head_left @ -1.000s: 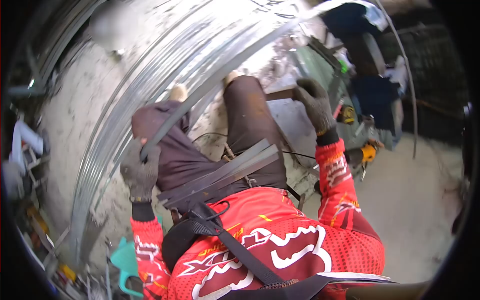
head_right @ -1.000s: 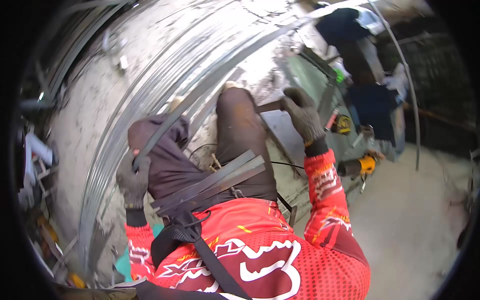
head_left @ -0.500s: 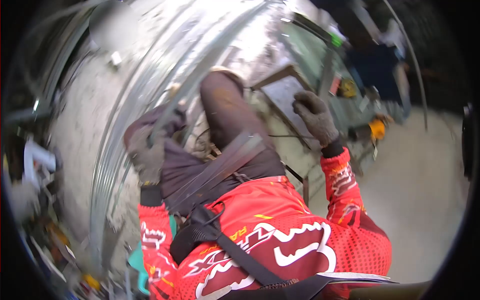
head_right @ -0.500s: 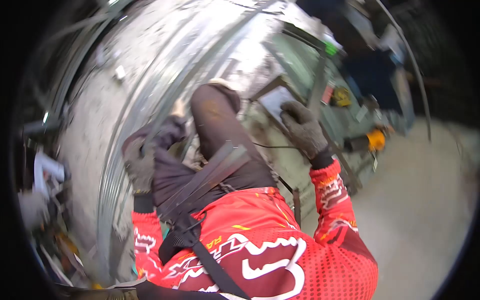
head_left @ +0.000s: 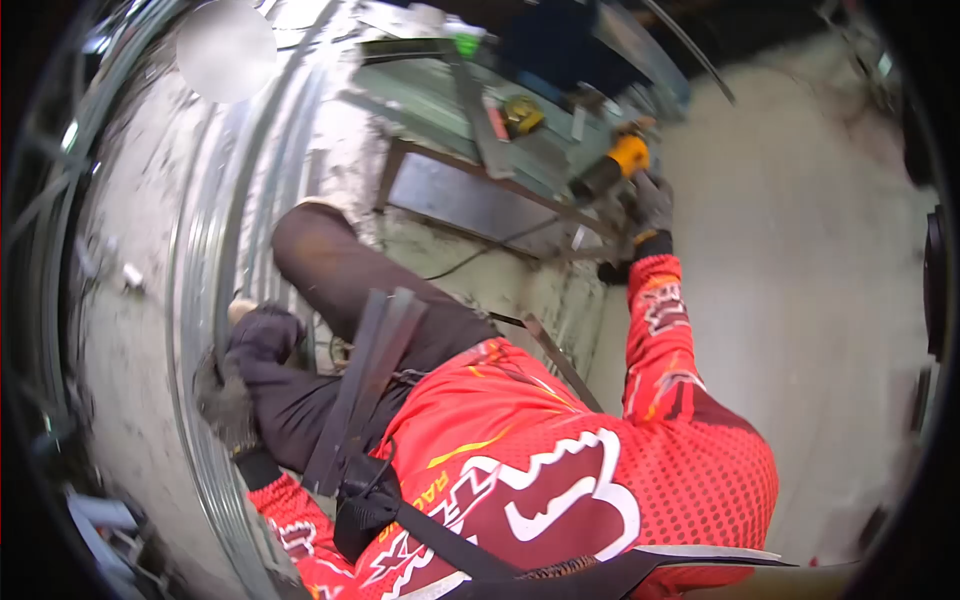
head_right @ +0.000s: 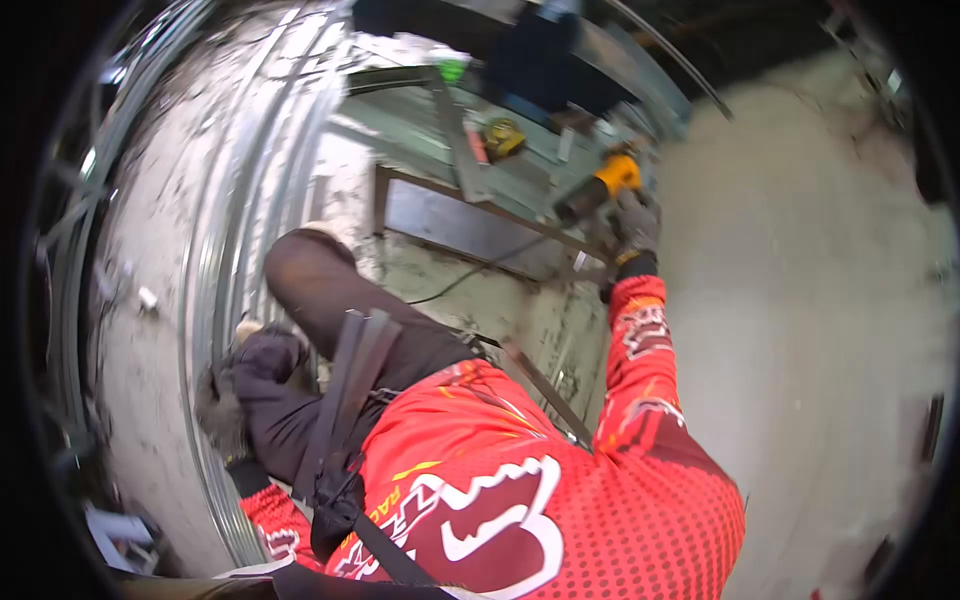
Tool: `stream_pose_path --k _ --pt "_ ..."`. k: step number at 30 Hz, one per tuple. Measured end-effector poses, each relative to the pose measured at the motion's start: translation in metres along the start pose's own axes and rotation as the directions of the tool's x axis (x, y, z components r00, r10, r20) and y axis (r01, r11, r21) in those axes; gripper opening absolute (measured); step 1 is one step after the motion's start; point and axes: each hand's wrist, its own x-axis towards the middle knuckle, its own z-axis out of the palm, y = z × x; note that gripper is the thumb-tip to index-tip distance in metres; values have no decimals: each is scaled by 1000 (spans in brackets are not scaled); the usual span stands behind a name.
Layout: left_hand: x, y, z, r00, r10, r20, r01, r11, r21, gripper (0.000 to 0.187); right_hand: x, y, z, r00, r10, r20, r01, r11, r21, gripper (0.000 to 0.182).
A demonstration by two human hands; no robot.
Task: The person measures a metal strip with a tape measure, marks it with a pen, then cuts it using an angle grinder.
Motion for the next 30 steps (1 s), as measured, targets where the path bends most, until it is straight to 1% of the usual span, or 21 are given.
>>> stream_pose_path --k 1,2,3,4,5,6,7,8,11,13,15,17,19,21,22,23,25,27,28,29,30 --pt "1 7 -4 999 32 -5 -32 999 -12 40 16 28 6 985 61 162 -101 963 249 36" --pt "1 19 -8 999 51 -13 -51 999 -13 37 32 56 10 940 120 320 -260 859 442 39" --pt "3 29 -13 998 55 -28 -55 998 2 36 13 28 19 893 218 394 -409 759 507 40" --pt "3 34 -16 997 62 -37 -61 998 14 34 5 19 31 914 209 347 -392 669 631 33" --pt "2 35 -17 990 117 -81 -111 992 65 33 30 31 27 883 304 358 -464 685 562 37" --pt "-2 32 -17 977 177 -124 -163 980 112 32 71 57 26 906 189 379 -378 766 521 43" --pt "-2 33 -22 977 146 -155 -126 984 130 32 94 73 34 918 77 390 -277 828 488 50" --pt "-3 36 -26 979 150 -137 -123 975 185 34 77 49 48 902 67 426 -290 825 485 50" --pt "-6 21 -28 977 169 -127 -131 957 260 37 93 44 54 939 36 342 -185 892 413 53" --pt "-5 17 -28 989 146 -39 -126 937 325 42 107 44 57 958 8 287 -104 940 323 54" --pt "-4 15 -28 990 137 -34 -119 937 330 42 122 45 60 967 -15 254 -41 976 213 56" --pt "-7 10 -23 979 181 -91 -149 949 279 44 134 44 62 972 -35 233 14 996 90 58" --pt "-4 14 -24 986 156 -61 -136 957 255 49 142 43 66 973 -53 226 52 999 10 60" --pt "-6 24 -30 982 153 -113 -111 943 314 53 144 44 67 971 -65 230 77 996 -45 62" --pt "-6 27 -29 962 220 -160 -138 903 408 58 144 48 65 970 -67 232 88 993 -78 63" --pt "-11 28 -27 966 209 -150 -134 906 402 58 147 51 60 971 -70 229 96 990 -105 64" --pt "-13 41 -28 904 377 -203 -276 875 398 58 148 62 50 970 -58 237 95 984 -150 66" --pt "-15 53 -27 889 406 -212 -278 846 454 57 145 74 42 977 -60 202 85 989 -118 68" --pt "-10 53 -29 893 383 -236 -240 849 470 57 135 78 44 986 -116 119 114 993 21 60" --pt "-7 50 -29 897 358 -261 -200 853 482 58 128 79 42 989 -107 106 107 994 9 60" --pt "-3 46 -28 910 336 -243 -183 851 493 63 116 68 37 992 2 125 -14 995 103 56"
